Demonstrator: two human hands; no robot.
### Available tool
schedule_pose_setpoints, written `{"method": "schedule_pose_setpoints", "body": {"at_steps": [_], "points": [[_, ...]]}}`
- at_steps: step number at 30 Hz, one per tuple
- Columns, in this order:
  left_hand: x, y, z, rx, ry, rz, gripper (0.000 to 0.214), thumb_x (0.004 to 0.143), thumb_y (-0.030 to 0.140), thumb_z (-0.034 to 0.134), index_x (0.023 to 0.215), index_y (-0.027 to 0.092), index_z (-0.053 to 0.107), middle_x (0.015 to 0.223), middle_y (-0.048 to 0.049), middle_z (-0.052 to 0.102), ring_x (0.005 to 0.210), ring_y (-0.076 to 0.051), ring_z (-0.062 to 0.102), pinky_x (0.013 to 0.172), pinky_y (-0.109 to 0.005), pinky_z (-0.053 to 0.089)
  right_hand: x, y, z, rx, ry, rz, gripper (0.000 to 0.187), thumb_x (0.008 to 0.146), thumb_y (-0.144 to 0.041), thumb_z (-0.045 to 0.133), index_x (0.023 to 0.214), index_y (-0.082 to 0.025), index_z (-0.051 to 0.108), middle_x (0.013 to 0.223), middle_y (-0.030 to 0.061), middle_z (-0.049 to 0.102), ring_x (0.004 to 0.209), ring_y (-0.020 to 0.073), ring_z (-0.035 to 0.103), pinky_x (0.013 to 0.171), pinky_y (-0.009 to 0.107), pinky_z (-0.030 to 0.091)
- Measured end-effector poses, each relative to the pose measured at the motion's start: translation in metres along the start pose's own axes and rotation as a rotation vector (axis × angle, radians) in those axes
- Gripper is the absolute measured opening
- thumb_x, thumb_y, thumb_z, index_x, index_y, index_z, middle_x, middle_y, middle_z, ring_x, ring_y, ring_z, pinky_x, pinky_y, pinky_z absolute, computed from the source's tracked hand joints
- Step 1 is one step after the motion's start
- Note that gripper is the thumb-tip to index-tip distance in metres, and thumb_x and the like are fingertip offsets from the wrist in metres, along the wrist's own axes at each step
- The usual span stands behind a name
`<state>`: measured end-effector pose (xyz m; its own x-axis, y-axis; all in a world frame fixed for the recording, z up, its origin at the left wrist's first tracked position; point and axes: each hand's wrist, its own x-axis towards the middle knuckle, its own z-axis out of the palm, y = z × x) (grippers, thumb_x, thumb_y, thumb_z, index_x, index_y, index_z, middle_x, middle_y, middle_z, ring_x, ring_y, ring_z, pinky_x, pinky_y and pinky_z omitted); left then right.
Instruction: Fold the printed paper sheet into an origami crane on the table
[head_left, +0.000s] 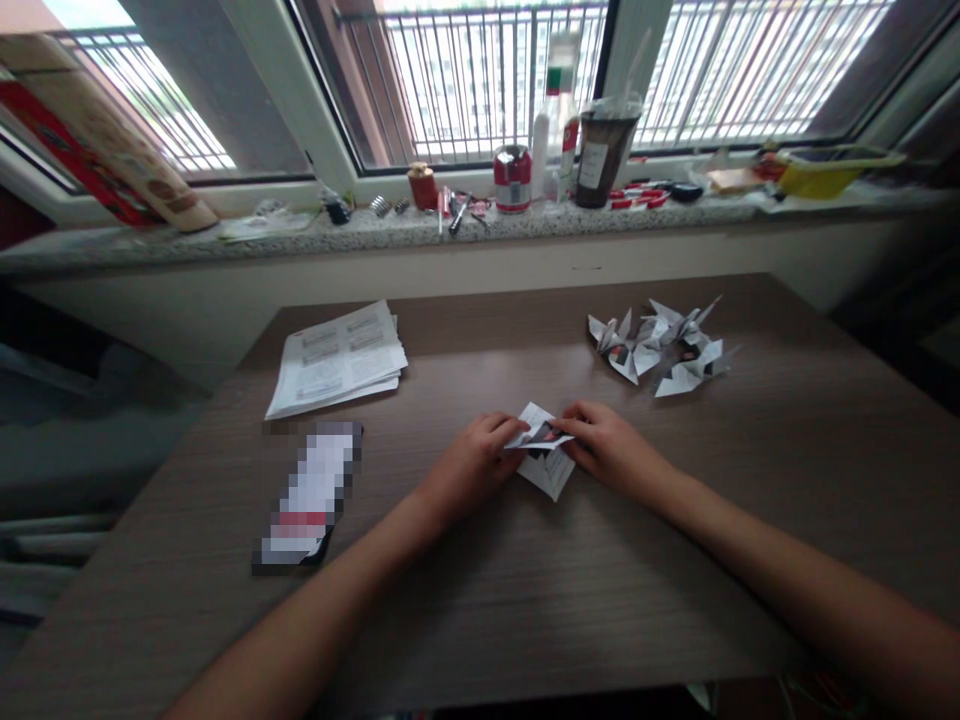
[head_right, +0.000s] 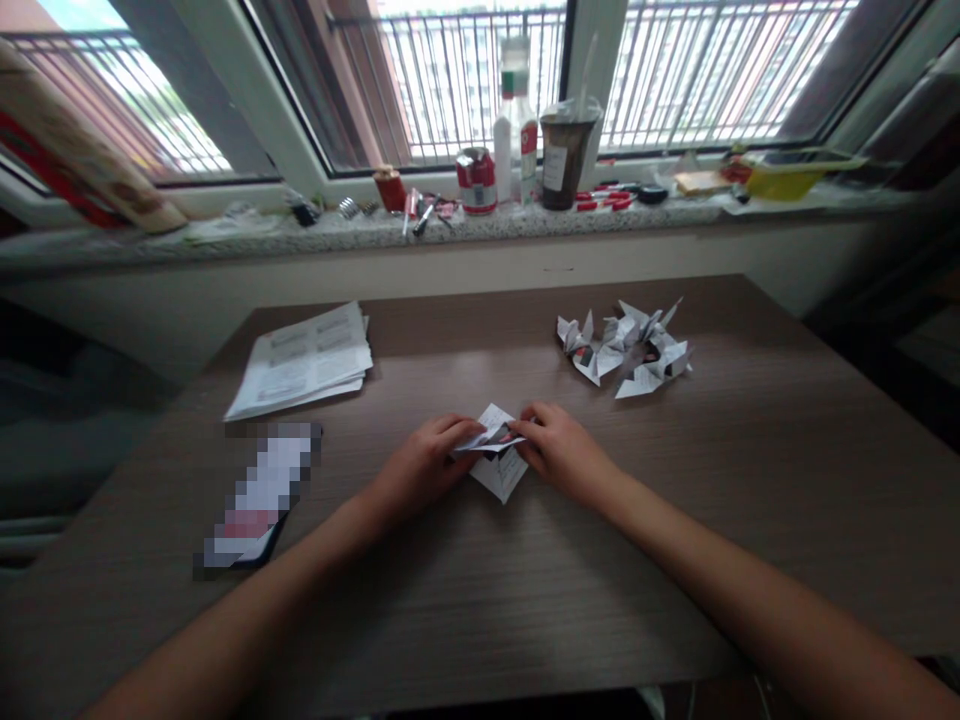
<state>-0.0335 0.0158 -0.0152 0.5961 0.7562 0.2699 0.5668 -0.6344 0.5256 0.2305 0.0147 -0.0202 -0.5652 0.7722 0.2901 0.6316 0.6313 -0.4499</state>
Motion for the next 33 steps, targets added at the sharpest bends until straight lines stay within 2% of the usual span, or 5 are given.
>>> {"method": "schedule_pose_setpoints", "body": {"at_steps": [7, 13, 24, 28, 33], "points": [[0.010, -0.001, -0.008, -0.061, -0.029, -0.043, 0.016, 0.103, 0.019, 0.061, 0.114, 0.019, 0.072, 0.112, -0.0090, 0.072, 0.099, -0.022, 0.070, 0.089, -0.034, 0.055, 0.011, -0.001, -0.011, -0.013, -0.082, 0.022, 0.022, 0.099, -0.025, 0.065, 0.119, -0.021, 0.073, 0.111, 0.0113, 0.066, 0.100, 0.0259, 0.065, 0.088, 0.040, 0.054], [0.015, 0.005, -0.015, -0.106, -0.054, -0.095, 0.019, 0.105, 0.018, 0.058, 0.111, 0.019, 0.075, 0.104, -0.0074, 0.074, 0.088, -0.019, 0.071, 0.079, -0.029, 0.055, 0.023, -0.002, -0.018, -0.027, -0.126, 0.049, 0.018, 0.102, -0.020, 0.060, 0.106, -0.020, 0.078, 0.104, 0.0098, 0.068, 0.094, 0.0232, 0.068, 0.084, 0.035, 0.053], [0.030, 0.004, -0.020, -0.116, -0.077, -0.202, 0.015, 0.101, 0.017, 0.060, 0.101, 0.019, 0.075, 0.094, -0.0055, 0.077, 0.083, -0.020, 0.071, 0.079, -0.030, 0.054, 0.040, 0.001, -0.022, -0.044, -0.200, 0.114, 0.012, 0.099, -0.023, 0.067, 0.099, -0.020, 0.078, 0.099, 0.0074, 0.070, 0.090, 0.0210, 0.069, 0.080, 0.030, 0.050], [0.033, 0.008, -0.023, -0.124, -0.080, -0.244, 0.015, 0.097, 0.014, 0.062, 0.102, 0.020, 0.075, 0.093, -0.0045, 0.078, 0.081, -0.020, 0.071, 0.076, -0.028, 0.053, 0.049, 0.001, -0.023, -0.105, -0.252, 0.170, 0.013, 0.098, -0.021, 0.065, 0.097, -0.019, 0.078, 0.101, 0.0090, 0.073, 0.091, 0.0223, 0.070, 0.080, 0.029, 0.048], [0.038, 0.006, -0.024, -0.098, -0.082, -0.305, 0.015, 0.092, 0.012, 0.065, 0.102, 0.018, 0.074, 0.088, -0.0050, 0.077, 0.076, -0.020, 0.070, 0.071, -0.027, 0.049, 0.063, 0.004, -0.023, -0.135, -0.283, 0.251, 0.017, 0.091, -0.029, 0.075, 0.104, -0.019, 0.078, 0.100, 0.0105, 0.078, 0.091, 0.0271, 0.073, 0.074, 0.030, 0.048]]}}
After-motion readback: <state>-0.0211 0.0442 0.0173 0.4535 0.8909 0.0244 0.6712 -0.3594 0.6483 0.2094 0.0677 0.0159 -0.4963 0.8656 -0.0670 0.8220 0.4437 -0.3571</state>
